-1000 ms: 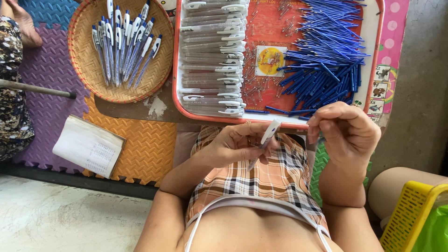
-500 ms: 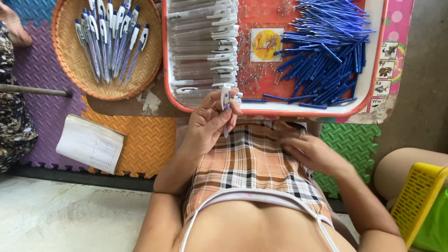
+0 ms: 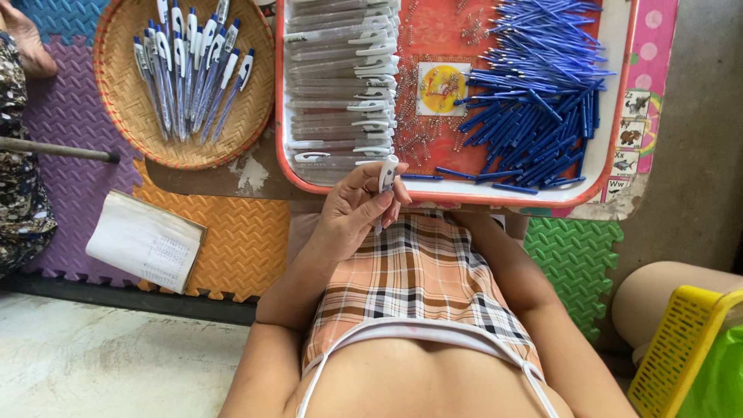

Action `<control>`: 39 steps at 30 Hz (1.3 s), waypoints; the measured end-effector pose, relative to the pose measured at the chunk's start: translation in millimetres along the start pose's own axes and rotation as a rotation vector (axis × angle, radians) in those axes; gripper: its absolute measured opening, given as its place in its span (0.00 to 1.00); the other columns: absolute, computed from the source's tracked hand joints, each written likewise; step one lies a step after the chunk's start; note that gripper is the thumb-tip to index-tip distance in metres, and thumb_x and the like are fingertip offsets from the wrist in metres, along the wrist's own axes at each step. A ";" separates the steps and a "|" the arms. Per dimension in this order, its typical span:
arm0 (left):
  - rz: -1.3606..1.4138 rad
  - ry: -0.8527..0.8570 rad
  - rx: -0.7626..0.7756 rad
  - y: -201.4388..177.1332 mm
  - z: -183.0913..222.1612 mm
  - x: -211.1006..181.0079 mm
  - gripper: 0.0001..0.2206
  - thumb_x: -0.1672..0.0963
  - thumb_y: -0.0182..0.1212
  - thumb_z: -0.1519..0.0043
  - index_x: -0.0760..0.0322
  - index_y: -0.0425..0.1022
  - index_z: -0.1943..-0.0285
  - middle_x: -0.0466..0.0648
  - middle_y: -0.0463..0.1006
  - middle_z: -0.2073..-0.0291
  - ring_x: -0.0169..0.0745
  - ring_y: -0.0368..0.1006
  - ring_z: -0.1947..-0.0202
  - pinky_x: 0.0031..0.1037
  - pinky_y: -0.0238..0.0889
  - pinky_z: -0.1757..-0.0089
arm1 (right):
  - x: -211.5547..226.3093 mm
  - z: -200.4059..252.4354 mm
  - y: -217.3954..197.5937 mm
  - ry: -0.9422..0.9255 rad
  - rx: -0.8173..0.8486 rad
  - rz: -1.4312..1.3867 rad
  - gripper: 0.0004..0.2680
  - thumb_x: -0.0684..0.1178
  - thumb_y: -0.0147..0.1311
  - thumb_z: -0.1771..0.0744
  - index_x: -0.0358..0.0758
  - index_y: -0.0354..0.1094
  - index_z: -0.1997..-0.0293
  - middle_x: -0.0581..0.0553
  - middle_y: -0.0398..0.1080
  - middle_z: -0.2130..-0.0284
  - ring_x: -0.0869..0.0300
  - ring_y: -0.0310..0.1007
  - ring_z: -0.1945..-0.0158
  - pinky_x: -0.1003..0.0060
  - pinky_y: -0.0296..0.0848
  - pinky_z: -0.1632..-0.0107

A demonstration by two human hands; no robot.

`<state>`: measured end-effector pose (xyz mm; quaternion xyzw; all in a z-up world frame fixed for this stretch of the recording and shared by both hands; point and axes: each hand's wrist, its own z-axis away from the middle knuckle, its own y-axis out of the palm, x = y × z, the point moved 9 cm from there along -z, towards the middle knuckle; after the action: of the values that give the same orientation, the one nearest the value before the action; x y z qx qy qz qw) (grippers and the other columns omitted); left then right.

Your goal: The person assembles pens by hand, inserting ink refills into pen bodies and attaching the caps.

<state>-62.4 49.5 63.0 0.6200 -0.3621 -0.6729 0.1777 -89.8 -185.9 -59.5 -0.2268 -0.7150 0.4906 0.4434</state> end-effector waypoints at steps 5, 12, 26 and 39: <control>0.005 0.030 -0.002 2.2 -3.6 -2.8 0.18 0.63 0.57 0.31 0.79 0.69 0.33 0.63 0.78 0.62 0.38 0.71 0.70 0.21 0.67 0.70 | -3.4 -9.3 11.6 0.032 0.017 0.073 0.07 0.49 0.50 0.30 0.45 0.75 0.53 0.36 0.75 0.73 0.38 0.78 0.66 0.43 0.73 0.61; 0.023 0.061 -0.031 6.7 -3.7 -5.3 0.17 0.63 0.58 0.32 0.79 0.70 0.34 0.63 0.79 0.62 0.37 0.72 0.70 0.20 0.67 0.70 | -22.0 4.4 35.5 0.069 0.050 0.182 0.06 0.51 0.51 0.30 0.51 0.76 0.55 0.42 0.76 0.74 0.42 0.79 0.66 0.45 0.72 0.62; -0.007 0.071 0.004 4.2 -1.3 -5.4 0.18 0.63 0.59 0.32 0.79 0.68 0.32 0.63 0.80 0.65 0.37 0.72 0.75 0.21 0.68 0.71 | 47.6 65.5 -78.0 -0.083 -0.457 -0.441 0.05 0.38 0.56 0.31 0.34 0.77 0.54 0.36 0.81 0.54 0.45 0.84 0.55 0.58 0.80 0.52; -1.914 -0.027 0.441 -64.9 43.3 64.4 0.17 0.58 0.48 0.31 0.55 0.72 0.33 0.61 0.83 0.61 0.64 0.83 0.55 0.53 0.70 0.50 | 122.0 -26.7 -125.6 -0.306 -0.474 -1.306 0.03 0.33 0.54 0.34 0.24 0.73 0.62 0.23 0.79 0.68 0.39 0.82 0.70 0.46 0.80 0.67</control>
<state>-101.3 60.5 -29.7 0.6632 0.1737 -0.4572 -0.5665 -114.5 -132.1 107.5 0.2292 -0.8465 -0.0181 0.4802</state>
